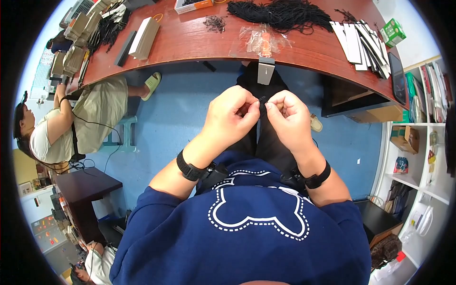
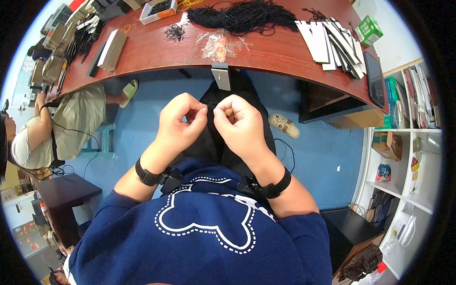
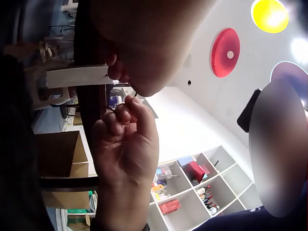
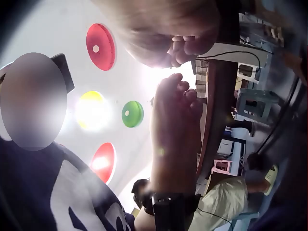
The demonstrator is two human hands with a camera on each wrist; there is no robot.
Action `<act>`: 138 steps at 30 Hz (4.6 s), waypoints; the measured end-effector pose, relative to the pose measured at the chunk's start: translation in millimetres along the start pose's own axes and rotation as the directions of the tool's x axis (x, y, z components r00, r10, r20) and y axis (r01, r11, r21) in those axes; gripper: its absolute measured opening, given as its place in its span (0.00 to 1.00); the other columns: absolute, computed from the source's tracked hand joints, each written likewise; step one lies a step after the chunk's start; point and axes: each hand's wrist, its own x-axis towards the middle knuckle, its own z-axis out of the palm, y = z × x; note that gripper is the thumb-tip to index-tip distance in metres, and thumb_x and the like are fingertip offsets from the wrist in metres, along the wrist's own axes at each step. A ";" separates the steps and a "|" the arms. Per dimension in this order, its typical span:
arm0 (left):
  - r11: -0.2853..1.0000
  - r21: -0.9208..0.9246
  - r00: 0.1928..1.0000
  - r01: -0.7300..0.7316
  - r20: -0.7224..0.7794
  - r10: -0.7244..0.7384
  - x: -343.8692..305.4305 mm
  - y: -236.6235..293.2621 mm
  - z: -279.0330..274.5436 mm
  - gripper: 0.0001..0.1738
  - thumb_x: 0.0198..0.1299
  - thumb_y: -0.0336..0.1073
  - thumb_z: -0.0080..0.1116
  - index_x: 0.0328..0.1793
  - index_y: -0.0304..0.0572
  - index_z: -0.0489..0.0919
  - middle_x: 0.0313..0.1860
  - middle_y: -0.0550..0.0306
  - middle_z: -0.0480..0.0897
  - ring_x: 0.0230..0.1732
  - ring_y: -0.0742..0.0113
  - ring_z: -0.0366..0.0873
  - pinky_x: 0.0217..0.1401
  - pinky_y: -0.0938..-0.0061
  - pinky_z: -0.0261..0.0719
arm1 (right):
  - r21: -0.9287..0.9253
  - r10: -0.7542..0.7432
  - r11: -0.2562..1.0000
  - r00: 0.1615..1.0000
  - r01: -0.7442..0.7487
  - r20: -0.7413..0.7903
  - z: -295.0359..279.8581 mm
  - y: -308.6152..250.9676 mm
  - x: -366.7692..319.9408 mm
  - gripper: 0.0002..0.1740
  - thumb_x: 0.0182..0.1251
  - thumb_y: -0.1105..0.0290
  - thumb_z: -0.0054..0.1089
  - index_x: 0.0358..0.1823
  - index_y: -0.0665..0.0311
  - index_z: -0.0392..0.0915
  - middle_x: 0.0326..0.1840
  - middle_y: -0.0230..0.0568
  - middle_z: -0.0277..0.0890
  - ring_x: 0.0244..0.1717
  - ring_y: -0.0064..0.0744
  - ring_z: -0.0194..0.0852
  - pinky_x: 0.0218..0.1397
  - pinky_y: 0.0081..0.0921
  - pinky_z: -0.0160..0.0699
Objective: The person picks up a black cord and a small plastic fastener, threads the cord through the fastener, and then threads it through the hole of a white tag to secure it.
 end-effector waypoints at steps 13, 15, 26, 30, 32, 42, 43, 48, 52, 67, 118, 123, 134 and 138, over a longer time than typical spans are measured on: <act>0.995 0.072 0.997 -0.070 -0.012 0.071 0.1 3.4 -1.2 0.05 0.47 0.23 0.62 0.28 0.37 0.76 0.24 0.57 0.76 0.21 0.72 0.74 0.23 0.80 0.72 | -0.136 -0.096 0.987 0.993 0.087 -0.065 7.6 -9.7 -3.6 0.05 0.55 0.80 0.60 0.26 0.65 0.73 0.20 0.24 0.70 0.22 0.07 0.65 0.24 0.10 0.65; 0.993 0.082 0.996 -0.088 -0.013 0.089 0.4 3.8 -1.3 0.05 0.47 0.23 0.62 0.28 0.37 0.76 0.23 0.56 0.76 0.21 0.71 0.74 0.23 0.80 0.72 | -0.142 -0.086 0.987 0.994 0.076 -0.064 6.8 -9.0 -3.0 0.05 0.55 0.80 0.60 0.26 0.65 0.73 0.21 0.25 0.71 0.22 0.08 0.65 0.25 0.10 0.66; 0.991 0.069 0.993 -0.118 -0.007 0.118 2.0 5.4 -0.9 0.05 0.46 0.22 0.62 0.28 0.37 0.76 0.23 0.56 0.76 0.21 0.69 0.75 0.23 0.78 0.73 | 0.020 -0.010 1.000 0.998 0.012 -0.063 7.3 -3.4 -1.2 0.04 0.58 0.78 0.59 0.27 0.65 0.73 0.22 0.25 0.72 0.22 0.08 0.65 0.25 0.10 0.66; 0.987 0.075 0.989 -0.145 0.023 0.144 0.7 3.9 -1.6 0.05 0.45 0.22 0.62 0.27 0.37 0.76 0.24 0.55 0.76 0.22 0.67 0.75 0.24 0.78 0.73 | 0.094 0.089 0.991 0.996 -0.091 0.019 3.7 -9.5 -0.7 0.01 0.62 0.77 0.56 0.32 0.64 0.74 0.23 0.25 0.72 0.23 0.08 0.65 0.25 0.10 0.63; 0.983 0.072 0.986 -0.166 0.039 0.164 0.2 4.3 -4.1 0.05 0.45 0.22 0.62 0.28 0.37 0.76 0.24 0.55 0.76 0.22 0.67 0.75 0.24 0.78 0.73 | 0.182 0.134 0.973 0.989 -0.143 0.059 2.3 -10.4 -1.2 0.01 0.63 0.77 0.55 0.33 0.64 0.74 0.24 0.25 0.71 0.23 0.08 0.64 0.25 0.10 0.62; 0.967 -0.196 0.979 0.161 0.159 -0.131 0.0 1.4 -1.4 0.04 0.57 0.29 0.59 0.36 0.37 0.79 0.30 0.60 0.79 0.30 0.75 0.75 0.34 0.80 0.74 | 0.074 0.068 0.995 0.994 -0.074 0.081 -4.1 5.6 -3.0 0.02 0.62 0.77 0.55 0.31 0.63 0.72 0.23 0.19 0.63 0.24 0.08 0.58 0.26 0.11 0.58; 0.993 -0.098 0.990 0.068 0.126 -0.055 3.8 3.8 -2.6 0.03 0.58 0.29 0.59 0.34 0.37 0.79 0.29 0.60 0.78 0.29 0.75 0.75 0.33 0.80 0.74 | 0.035 0.056 0.998 0.996 -0.058 0.069 -4.5 4.8 -0.9 0.03 0.61 0.77 0.55 0.30 0.63 0.72 0.22 0.19 0.63 0.24 0.07 0.57 0.26 0.11 0.58; 0.969 -0.173 0.969 0.177 0.201 -0.141 5.0 -4.4 -0.1 0.05 0.61 0.31 0.57 0.36 0.37 0.76 0.27 0.62 0.76 0.26 0.79 0.73 0.29 0.82 0.73 | 0.105 0.070 0.991 0.994 -0.079 0.084 -8.0 2.9 -0.2 0.02 0.61 0.77 0.55 0.31 0.63 0.74 0.24 0.20 0.67 0.24 0.06 0.60 0.26 0.09 0.59; 0.837 -0.430 0.940 0.338 0.204 -0.275 0.2 3.2 9.7 0.04 0.61 0.28 0.56 0.39 0.35 0.78 0.30 0.62 0.76 0.28 0.78 0.73 0.32 0.83 0.73 | 0.207 0.077 0.974 0.995 -0.090 0.070 -5.9 -0.8 -0.3 0.00 0.63 0.76 0.55 0.34 0.65 0.74 0.25 0.25 0.71 0.23 0.10 0.64 0.25 0.10 0.63; 0.954 -0.222 0.978 0.200 -0.018 -0.209 4.3 -22.4 5.4 0.03 0.58 0.29 0.57 0.35 0.38 0.81 0.30 0.55 0.79 0.32 0.67 0.78 0.36 0.75 0.76 | -0.457 -0.282 0.787 0.901 0.414 0.330 -11.9 -9.6 7.1 0.04 0.56 0.73 0.58 0.28 0.66 0.77 0.24 0.47 0.71 0.26 0.41 0.74 0.30 0.32 0.71; 0.867 -0.130 0.833 0.481 0.376 -0.406 -6.4 -16.1 -17.6 0.06 0.55 0.29 0.64 0.36 0.34 0.81 0.29 0.64 0.81 0.31 0.81 0.75 0.35 0.83 0.74 | -0.511 -0.284 0.801 0.949 0.312 0.134 7.3 -3.5 -5.4 0.04 0.48 0.78 0.63 0.29 0.66 0.79 0.22 0.37 0.72 0.18 0.28 0.69 0.21 0.22 0.67; 0.907 -0.119 0.892 0.403 0.273 -0.360 -8.3 -16.6 -11.3 0.06 0.54 0.29 0.64 0.35 0.34 0.82 0.27 0.63 0.81 0.29 0.81 0.74 0.33 0.83 0.74 | -0.395 -0.113 0.909 0.991 0.129 0.065 8.0 -3.6 -10.7 0.09 0.51 0.80 0.57 0.35 0.69 0.80 0.24 0.39 0.73 0.18 0.21 0.67 0.21 0.19 0.65; 0.742 -0.372 0.806 0.558 0.455 -0.378 -6.4 -19.1 -16.3 0.05 0.59 0.28 0.59 0.40 0.37 0.78 0.32 0.68 0.78 0.33 0.82 0.72 0.37 0.85 0.72 | -0.133 0.131 0.984 0.988 -0.120 0.079 -3.1 1.1 -4.6 0.07 0.57 0.79 0.58 0.37 0.66 0.81 0.26 0.26 0.72 0.23 0.09 0.61 0.26 0.12 0.63; 0.893 -0.241 0.879 0.380 0.393 -0.269 -4.5 -9.3 -19.9 0.04 0.58 0.28 0.59 0.38 0.36 0.78 0.31 0.65 0.77 0.33 0.80 0.72 0.35 0.84 0.71 | -0.228 0.033 0.973 0.996 -0.014 0.077 -4.5 7.2 -2.9 0.06 0.54 0.77 0.62 0.35 0.65 0.81 0.25 0.26 0.71 0.21 0.10 0.60 0.25 0.13 0.64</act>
